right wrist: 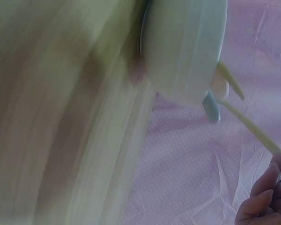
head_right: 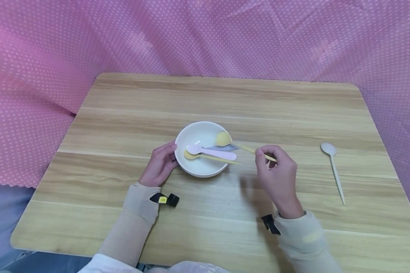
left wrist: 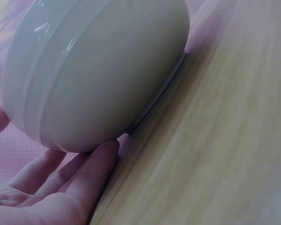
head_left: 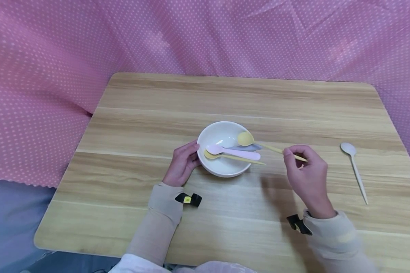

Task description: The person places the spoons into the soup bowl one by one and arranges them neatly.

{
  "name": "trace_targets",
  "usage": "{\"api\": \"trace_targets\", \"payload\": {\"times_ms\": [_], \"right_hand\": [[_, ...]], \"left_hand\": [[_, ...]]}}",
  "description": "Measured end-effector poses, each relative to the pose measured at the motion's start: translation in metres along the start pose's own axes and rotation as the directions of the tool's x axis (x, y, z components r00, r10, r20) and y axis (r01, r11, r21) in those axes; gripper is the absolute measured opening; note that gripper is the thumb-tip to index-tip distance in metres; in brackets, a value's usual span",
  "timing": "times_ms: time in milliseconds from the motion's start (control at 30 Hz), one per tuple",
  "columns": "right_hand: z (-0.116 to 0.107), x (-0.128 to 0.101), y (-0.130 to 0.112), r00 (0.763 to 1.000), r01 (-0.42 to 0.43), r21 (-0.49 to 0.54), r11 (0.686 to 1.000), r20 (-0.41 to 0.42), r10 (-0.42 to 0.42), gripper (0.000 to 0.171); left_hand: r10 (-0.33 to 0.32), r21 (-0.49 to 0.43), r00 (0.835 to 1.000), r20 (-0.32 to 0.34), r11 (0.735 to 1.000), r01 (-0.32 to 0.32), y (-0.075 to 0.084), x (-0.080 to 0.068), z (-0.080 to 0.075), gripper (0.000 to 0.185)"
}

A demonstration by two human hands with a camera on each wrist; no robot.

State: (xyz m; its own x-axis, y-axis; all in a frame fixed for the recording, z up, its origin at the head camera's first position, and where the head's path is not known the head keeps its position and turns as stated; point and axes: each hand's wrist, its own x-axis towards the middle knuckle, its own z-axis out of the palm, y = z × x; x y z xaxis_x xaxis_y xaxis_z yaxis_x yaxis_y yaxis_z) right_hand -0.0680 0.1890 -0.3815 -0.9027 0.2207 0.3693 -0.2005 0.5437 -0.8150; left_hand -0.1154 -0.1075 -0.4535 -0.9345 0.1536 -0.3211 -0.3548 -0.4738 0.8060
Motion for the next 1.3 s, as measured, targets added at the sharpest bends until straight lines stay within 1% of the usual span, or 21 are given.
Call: {"api": "trace_targets", "payload": {"times_ms": [100, 300, 533, 700, 900, 1133, 1300], "right_hand": [[0.006, -0.002, -0.001, 1.000, -0.009, 0.018, 1.000, 0.015, 0.009, 0.008], [0.016, -0.006, -0.002, 0.999, -0.002, 0.019, 1.000, 0.054, 0.001, 0.006], [0.022, -0.008, -0.004, 0.994, 0.015, 0.036, 0.999, 0.106, -0.019, 0.006], [0.027, -0.009, -0.005, 0.991, 0.038, 0.054, 0.998, 0.127, -0.044, 0.005], [0.031, -0.008, -0.007, 0.986, 0.058, 0.023, 0.998, 0.156, -0.061, 0.006], [0.037, -0.007, -0.009, 0.981, 0.058, 0.001, 0.998, 0.184, -0.058, 0.006], [0.041, -0.006, -0.011, 0.976, 0.083, -0.017, 0.996, 0.203, -0.078, 0.006]], "left_hand": [[-0.007, 0.003, 1.000, 0.004, 1.000, 0.007, 0.001, 0.000, 0.001, 0.044], [-0.019, 0.002, 1.000, 0.000, 1.000, 0.019, 0.001, 0.000, 0.001, 0.045], [-0.008, 0.000, 1.000, 0.008, 1.000, 0.008, 0.001, -0.001, 0.001, 0.045], [-0.001, 0.002, 1.000, 0.014, 1.000, 0.001, 0.000, -0.001, 0.000, 0.045], [0.000, -0.005, 1.000, 0.009, 1.000, 0.000, 0.001, -0.001, 0.000, 0.045], [-0.009, -0.001, 1.000, 0.001, 1.000, 0.009, 0.002, -0.001, 0.000, 0.044], [-0.004, 0.000, 1.000, 0.003, 1.000, 0.004, 0.002, -0.001, 0.001, 0.044]]}}
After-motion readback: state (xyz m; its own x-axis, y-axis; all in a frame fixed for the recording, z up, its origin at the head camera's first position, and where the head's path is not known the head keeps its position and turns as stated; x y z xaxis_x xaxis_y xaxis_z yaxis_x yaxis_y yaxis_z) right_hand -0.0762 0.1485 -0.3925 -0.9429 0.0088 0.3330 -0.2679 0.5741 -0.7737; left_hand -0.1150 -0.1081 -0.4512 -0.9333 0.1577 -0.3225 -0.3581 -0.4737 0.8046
